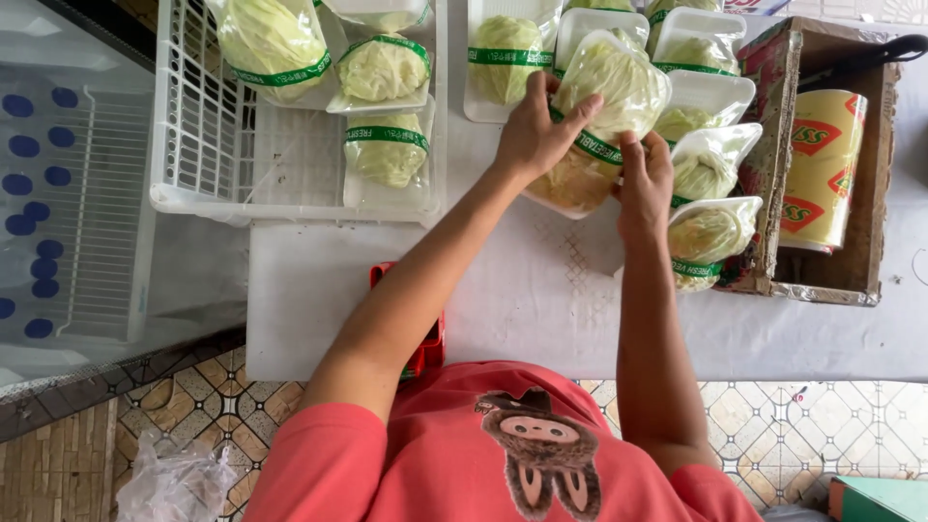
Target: Stacking plastic-wrapped cabbage trays into a white plastic crate on a production floor.
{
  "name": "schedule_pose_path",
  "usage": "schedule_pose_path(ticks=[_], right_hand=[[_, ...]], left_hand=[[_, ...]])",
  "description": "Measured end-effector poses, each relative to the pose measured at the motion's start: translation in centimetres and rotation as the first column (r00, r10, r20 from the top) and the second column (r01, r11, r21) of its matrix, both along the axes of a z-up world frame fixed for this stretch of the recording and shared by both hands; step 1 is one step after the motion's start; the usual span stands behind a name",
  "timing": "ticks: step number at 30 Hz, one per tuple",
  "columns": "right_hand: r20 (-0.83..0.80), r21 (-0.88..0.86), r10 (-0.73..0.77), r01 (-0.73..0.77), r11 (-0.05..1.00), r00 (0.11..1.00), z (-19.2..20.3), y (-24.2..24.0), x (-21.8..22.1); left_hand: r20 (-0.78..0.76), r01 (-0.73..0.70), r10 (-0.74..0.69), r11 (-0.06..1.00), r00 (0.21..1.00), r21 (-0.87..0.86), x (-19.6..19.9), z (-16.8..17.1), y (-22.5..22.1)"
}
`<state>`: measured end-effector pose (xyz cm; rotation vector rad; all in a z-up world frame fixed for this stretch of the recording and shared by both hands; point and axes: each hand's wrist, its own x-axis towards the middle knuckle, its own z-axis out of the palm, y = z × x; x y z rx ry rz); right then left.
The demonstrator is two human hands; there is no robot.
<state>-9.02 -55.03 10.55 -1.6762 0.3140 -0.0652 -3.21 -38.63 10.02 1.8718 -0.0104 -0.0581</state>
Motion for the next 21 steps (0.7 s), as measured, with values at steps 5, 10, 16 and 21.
schedule_pose_path(ticks=[5,10,16,21], right_hand=[[0.121,0.237,0.126,-0.152,0.960,0.985,5.5,0.3,-2.7],[0.079,-0.004,0.255,-0.255,0.967,0.964,13.3,3.8,-7.0],[0.014,-0.015,0.226,-0.226,0.974,0.974,15.9,6.6,-9.4],[0.263,0.102,0.251,-0.285,0.953,0.932,13.3,6.9,-10.8]], left_hand=[[-0.164,0.153,-0.208,0.943,0.964,-0.297,-4.5,8.6,4.2],[-0.056,0.246,-0.296,0.874,0.954,-0.418,-9.2,13.4,7.0],[-0.026,0.143,-0.178,0.859,0.984,-0.492,-12.0,13.8,8.6],[-0.002,0.144,-0.153,0.933,0.988,-0.328,-15.3,15.9,9.1]])
